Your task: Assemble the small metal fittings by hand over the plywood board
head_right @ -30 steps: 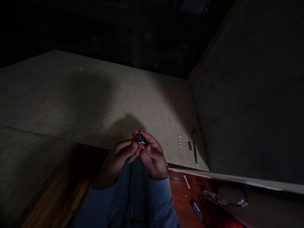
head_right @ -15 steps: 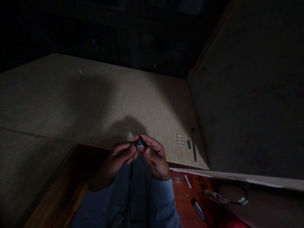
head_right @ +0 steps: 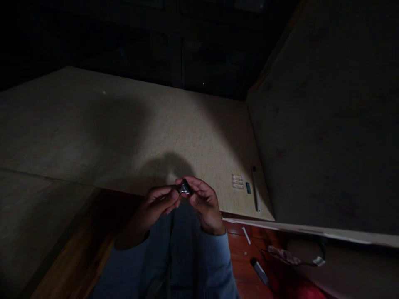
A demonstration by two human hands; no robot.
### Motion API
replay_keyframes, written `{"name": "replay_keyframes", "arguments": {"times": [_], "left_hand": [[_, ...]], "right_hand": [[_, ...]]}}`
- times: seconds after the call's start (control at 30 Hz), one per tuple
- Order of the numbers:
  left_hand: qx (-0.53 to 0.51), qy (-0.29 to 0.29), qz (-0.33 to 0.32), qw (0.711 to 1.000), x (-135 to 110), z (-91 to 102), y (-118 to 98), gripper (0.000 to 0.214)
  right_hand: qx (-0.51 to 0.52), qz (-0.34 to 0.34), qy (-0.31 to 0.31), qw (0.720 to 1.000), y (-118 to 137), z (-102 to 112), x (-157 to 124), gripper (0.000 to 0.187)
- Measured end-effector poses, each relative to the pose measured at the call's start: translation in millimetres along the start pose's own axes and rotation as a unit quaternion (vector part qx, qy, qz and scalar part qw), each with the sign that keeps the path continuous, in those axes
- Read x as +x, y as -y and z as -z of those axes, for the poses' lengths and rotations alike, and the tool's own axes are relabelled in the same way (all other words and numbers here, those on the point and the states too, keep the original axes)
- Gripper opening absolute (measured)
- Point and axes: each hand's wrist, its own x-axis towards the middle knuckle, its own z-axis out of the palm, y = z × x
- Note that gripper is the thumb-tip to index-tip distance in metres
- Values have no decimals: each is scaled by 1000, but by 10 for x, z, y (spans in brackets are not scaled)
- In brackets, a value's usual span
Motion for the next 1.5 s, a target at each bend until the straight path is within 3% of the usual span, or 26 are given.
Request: {"name": "replay_keyframes", "arguments": {"times": [0.63,0.87,1.1,1.3,1.5], "left_hand": [[75,-15,-8,997,10,-34,-39,56],[50,-22,-2,998,57,-97,43,58],[-60,-24,33,997,146,-174,191,57],[-22,-28,32,999,135,-152,211,58],[-32,-2,15,999,119,-138,248,54]], "right_hand": [[-30,-6,5,1000,0,96,-4,43],[-26,1,-14,1000,-22,114,3,45],[-38,-8,-28,999,22,146,-1,50],[-47,-10,-45,998,16,173,20,40],[-37,2,-11,999,23,190,1,43]]}}
